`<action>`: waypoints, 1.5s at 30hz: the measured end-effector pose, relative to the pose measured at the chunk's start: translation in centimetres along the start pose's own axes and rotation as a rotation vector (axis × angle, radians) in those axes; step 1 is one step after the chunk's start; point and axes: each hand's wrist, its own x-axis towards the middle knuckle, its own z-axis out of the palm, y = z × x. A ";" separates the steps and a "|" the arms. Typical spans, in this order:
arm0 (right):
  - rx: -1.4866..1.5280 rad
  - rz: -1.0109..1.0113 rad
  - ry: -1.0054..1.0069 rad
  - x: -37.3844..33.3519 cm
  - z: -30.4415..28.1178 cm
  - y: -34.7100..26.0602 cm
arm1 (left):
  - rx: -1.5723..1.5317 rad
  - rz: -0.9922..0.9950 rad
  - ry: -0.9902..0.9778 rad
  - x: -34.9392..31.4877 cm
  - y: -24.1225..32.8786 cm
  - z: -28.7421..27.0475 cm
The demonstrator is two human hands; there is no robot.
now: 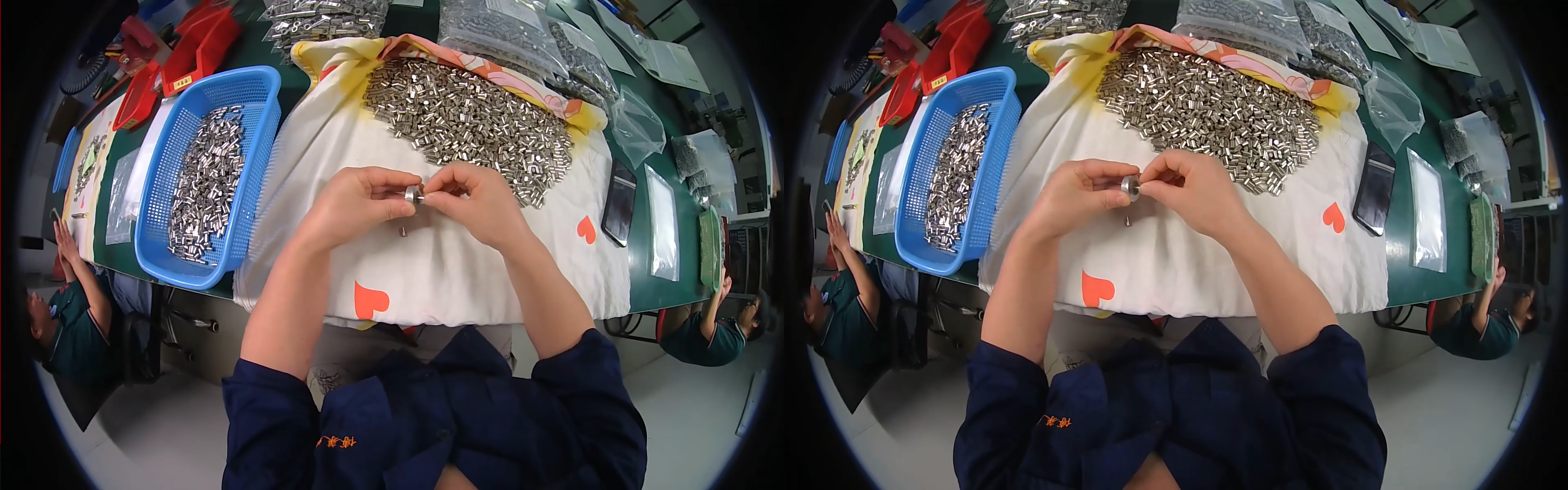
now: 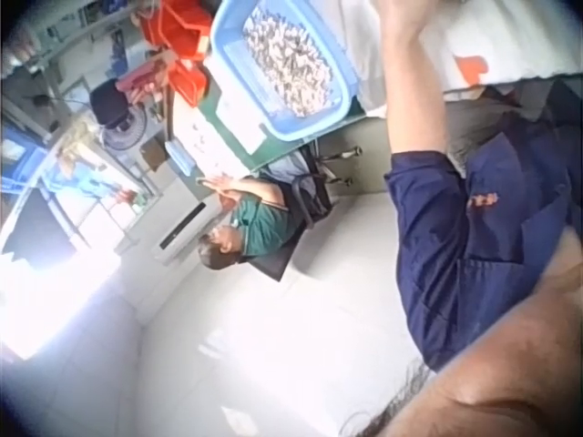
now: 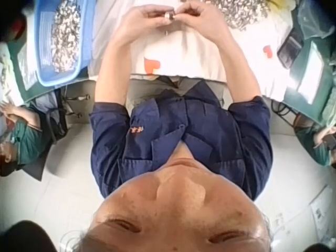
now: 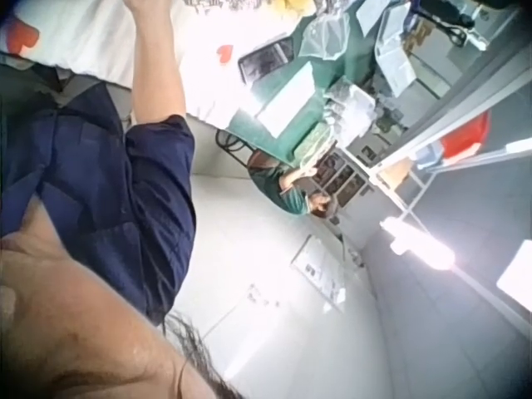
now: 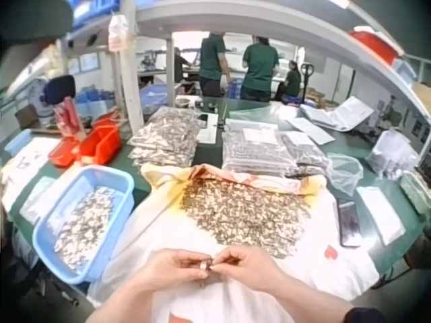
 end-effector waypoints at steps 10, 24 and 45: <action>0.151 0.082 -0.008 0.4 0.4 1.0 | 0.005 -0.020 0.030 0.2 -0.1 0.1; 0.084 0.012 0.110 0.2 2.0 1.2 | 0.012 -0.024 0.081 0.1 -0.3 -0.4; -0.597 -0.485 0.274 0.3 2.5 1.4 | -0.093 0.028 0.049 0.7 -1.1 0.0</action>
